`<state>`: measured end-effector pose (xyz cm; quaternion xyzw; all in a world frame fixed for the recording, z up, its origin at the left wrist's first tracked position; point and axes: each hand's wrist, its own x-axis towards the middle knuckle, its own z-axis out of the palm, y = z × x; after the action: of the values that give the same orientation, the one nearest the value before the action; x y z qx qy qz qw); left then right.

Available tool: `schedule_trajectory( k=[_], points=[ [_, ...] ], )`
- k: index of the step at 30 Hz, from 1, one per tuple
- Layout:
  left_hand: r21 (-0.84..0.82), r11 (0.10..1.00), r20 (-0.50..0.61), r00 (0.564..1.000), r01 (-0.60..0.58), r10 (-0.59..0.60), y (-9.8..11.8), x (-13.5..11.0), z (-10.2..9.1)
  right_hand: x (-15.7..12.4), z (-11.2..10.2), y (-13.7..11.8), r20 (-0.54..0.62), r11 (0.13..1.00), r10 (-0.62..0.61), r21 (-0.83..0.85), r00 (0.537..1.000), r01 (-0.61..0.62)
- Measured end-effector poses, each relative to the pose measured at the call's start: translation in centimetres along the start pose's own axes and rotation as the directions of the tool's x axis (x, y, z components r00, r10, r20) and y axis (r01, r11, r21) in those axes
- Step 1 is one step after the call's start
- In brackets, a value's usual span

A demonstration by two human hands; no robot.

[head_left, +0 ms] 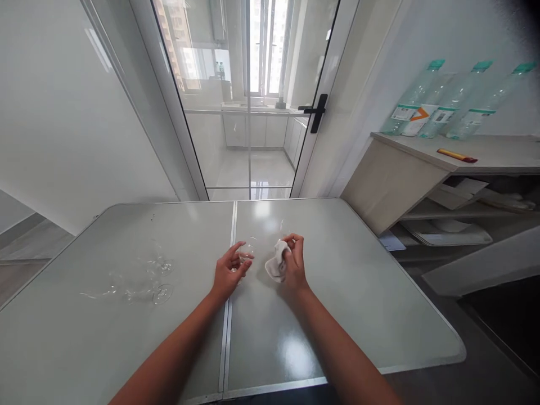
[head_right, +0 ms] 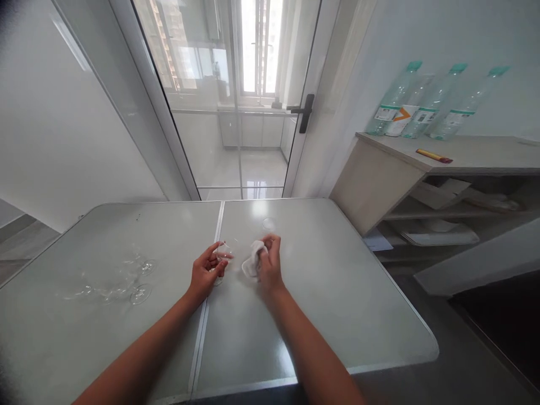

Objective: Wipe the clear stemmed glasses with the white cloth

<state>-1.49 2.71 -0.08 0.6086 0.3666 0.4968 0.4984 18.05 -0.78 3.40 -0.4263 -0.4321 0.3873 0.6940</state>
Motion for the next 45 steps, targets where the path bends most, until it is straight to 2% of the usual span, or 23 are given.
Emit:
schedule_trajectory(
  k=[2,4,7,11,14,17,19,22,25,28,30,31,34,38,41,43,45],
  points=[
    [0.137,0.988,0.099,0.994,-0.064,0.051,-0.3,-0.3,0.2,0.2,0.0,-0.1,0.007,0.993,-0.082,-0.088,0.997,0.082],
    [0.225,0.965,0.172,0.981,-0.132,0.094,-0.6,-0.5,0.4,0.4,-0.1,-0.4,0.079,0.965,-0.186,-0.175,0.979,0.197],
    [0.265,0.948,0.13,0.98,-0.178,0.148,-0.6,-0.5,0.3,0.6,-0.4,-0.7,0.239,0.894,-0.272,-0.296,0.932,0.337],
    [0.302,0.937,0.094,0.984,-0.173,0.151,-0.4,-0.4,0.1,0.9,-0.6,-0.2,0.426,0.86,-0.218,-0.342,0.878,0.379],
    [0.416,0.878,0.081,0.971,-0.237,0.224,-0.6,-0.5,0.3,0.9,-0.8,0.2,0.449,0.863,-0.134,-0.385,0.883,0.327],
    [0.551,0.747,0.126,0.922,-0.371,0.366,-1.0,-0.7,0.4,0.8,-1.1,0.0,0.337,0.872,-0.119,-0.414,0.934,0.26],
    [0.605,0.674,0.16,0.893,-0.425,0.42,-1.1,-0.8,0.3,0.7,-1.3,-0.2,0.249,0.891,-0.13,-0.396,0.96,0.223],
    [0.633,0.651,0.146,0.891,-0.418,0.43,-0.9,-0.9,-0.2,0.8,-1.8,-0.5,0.208,0.891,-0.148,-0.397,0.967,0.222],
    [0.616,0.689,0.126,0.912,-0.38,0.391,-0.4,-0.9,-0.7,1.2,-2.2,-0.5,0.341,0.875,-0.148,-0.393,0.929,0.284],
    [0.606,0.7,0.163,0.92,-0.378,0.356,0.0,-0.8,-1.0,1.7,-2.6,-0.5,0.559,0.914,-0.03,-0.32,0.829,0.249],
    [0.623,0.681,0.18,0.918,-0.384,0.353,0.2,-0.7,-1.3,1.8,-2.7,-0.6,0.649,0.934,0.049,-0.299,0.759,0.195],
    [0.633,0.67,0.188,0.916,-0.388,0.354,0.4,-0.6,-1.4,1.8,-2.7,-0.6,0.667,0.936,0.081,-0.306,0.741,0.174],
    [0.649,0.637,0.25,0.907,-0.417,0.338,0.8,-0.4,-1.7,1.5,-2.6,-0.8,0.645,0.933,0.163,-0.348,0.746,0.096],
    [0.651,0.614,0.314,0.894,-0.447,0.318,1.2,-0.3,-1.8,1.3,-2.5,-0.6,0.566,0.942,0.307,-0.293,0.765,-0.162],
    [0.625,0.66,0.295,0.909,-0.417,0.294,1.0,-0.4,-1.5,1.4,-2.8,-0.4,0.475,0.921,0.389,-0.229,0.789,-0.316],
    [0.583,0.726,0.266,0.93,-0.365,0.253,0.8,-0.5,-1.3,1.5,-3.0,-0.5,0.496,0.917,0.398,-0.234,0.772,-0.323],
    [0.51,0.807,0.259,0.948,-0.297,0.185,0.8,-0.6,-1.2,1.6,-3.2,-0.9,0.585,0.922,0.383,-0.282,0.715,-0.264]
  ],
)
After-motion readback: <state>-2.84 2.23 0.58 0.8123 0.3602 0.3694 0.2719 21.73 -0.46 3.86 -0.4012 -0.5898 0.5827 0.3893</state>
